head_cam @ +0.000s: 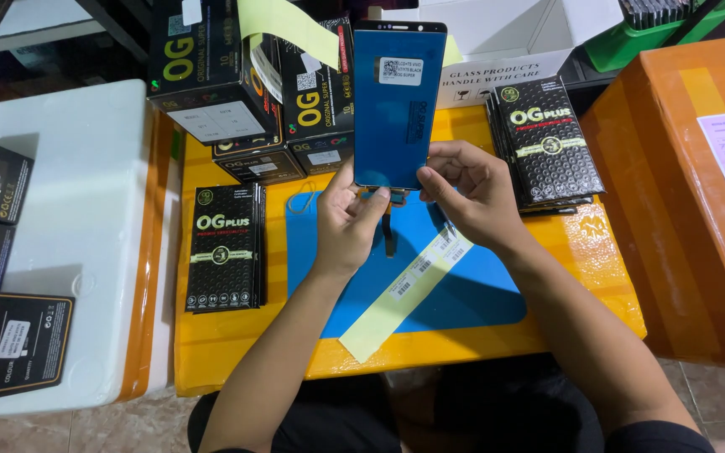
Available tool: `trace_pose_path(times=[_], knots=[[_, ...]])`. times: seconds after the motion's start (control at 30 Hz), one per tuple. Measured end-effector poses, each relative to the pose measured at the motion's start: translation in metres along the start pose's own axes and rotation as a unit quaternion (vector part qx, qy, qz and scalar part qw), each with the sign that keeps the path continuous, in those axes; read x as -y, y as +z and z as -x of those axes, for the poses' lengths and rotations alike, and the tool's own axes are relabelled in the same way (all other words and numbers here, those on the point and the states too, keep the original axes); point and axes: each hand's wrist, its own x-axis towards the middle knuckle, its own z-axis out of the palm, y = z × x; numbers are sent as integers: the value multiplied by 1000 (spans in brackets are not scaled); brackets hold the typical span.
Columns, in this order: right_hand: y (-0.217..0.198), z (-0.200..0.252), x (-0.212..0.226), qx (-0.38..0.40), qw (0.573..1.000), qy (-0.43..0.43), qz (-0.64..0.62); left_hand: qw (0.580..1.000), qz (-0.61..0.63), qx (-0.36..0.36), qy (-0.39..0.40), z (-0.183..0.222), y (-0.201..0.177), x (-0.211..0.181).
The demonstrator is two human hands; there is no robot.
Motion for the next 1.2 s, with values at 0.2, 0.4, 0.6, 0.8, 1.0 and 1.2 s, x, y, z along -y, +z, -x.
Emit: trace_pose_path(times=[0.2,0.4,0.6,0.8,1.0,1.2], knots=[[0,-1,0,3,1000,-1,-5,1000,-14,-14,0,2,0,9],[0,-1,1,3,1000,-9,5,999,-20,-28,3,-2,3,1],[0,-1,-3,3,1000,-16,19,998,-20,-53,-20,-1,6,-6],[0,-2,0,8,999,-20,26,997,-50,-55,-20,-4,7,-15],[0,-2,-2,14,999,-20,44,995,-75,-54,-23,-5,4,-19],[6,-3,10,14,993,-69,97,997,-39,-53,-31,-5,2,-10]])
